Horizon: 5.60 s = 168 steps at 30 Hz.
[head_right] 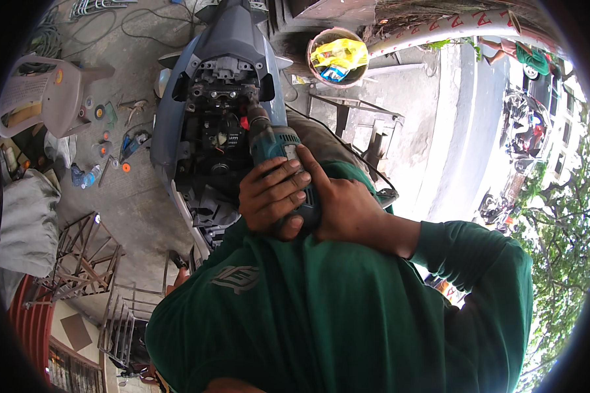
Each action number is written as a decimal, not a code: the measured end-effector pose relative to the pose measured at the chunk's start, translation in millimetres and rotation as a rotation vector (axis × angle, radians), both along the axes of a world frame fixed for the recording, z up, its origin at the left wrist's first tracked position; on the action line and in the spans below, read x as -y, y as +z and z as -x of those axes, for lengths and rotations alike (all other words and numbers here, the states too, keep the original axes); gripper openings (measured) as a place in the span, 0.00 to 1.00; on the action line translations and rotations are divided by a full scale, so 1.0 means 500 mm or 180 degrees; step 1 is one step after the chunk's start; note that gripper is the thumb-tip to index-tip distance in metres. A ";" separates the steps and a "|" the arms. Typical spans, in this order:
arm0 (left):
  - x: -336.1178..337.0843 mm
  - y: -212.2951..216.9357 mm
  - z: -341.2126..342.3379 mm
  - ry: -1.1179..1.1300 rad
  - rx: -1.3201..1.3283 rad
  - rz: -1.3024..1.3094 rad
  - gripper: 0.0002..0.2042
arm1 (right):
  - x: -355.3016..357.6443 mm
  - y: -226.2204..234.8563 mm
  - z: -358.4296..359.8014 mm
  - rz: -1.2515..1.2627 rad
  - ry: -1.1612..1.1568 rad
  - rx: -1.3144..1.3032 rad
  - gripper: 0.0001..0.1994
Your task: The person uses a cordless drill to remove and install screws on the front fairing of a motorcycle. A coworker assists by holding the fairing and handing over screws. The person repeatedly drills and undrills the same fasteners while the coworker stabilizes the panel.
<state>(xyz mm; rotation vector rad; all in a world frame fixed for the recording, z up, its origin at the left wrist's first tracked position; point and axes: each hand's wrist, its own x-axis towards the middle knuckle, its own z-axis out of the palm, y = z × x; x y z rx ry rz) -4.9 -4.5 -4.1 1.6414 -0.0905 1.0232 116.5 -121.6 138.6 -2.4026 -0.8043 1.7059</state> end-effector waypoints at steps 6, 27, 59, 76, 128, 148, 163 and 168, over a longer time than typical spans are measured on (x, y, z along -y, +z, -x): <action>-0.017 0.009 -0.010 0.0142 0.0088 0.0011 0.16 | -0.043 0.023 -0.014 0.0328 0.0084 -0.0045 0.68; -0.050 0.011 -0.001 0.0248 0.0116 0.0289 0.16 | -0.121 0.052 -0.020 0.0562 0.0579 0.0035 0.66; -0.034 -0.004 0.010 0.0297 0.0178 0.0256 0.17 | -0.112 0.044 -0.008 0.0594 0.0543 -0.0020 0.67; -0.029 -0.007 0.004 0.0222 0.0207 0.0129 0.16 | -0.096 0.044 -0.014 0.0524 0.0420 -0.0058 0.68; -0.014 -0.006 -0.010 0.0266 0.0214 0.0051 0.17 | -0.068 0.030 -0.022 0.0364 0.0326 -0.0007 0.72; -0.027 0.006 -0.017 0.0357 0.0161 0.0154 0.17 | -0.103 0.047 -0.038 0.0359 0.0543 0.0092 0.70; -0.034 0.021 -0.023 0.0522 0.0045 0.0288 0.16 | -0.141 0.059 -0.061 0.0790 0.0925 0.0038 0.66; -0.043 0.023 -0.028 0.0526 0.0019 0.0256 0.16 | -0.160 0.066 -0.071 0.0724 0.1015 0.0094 0.65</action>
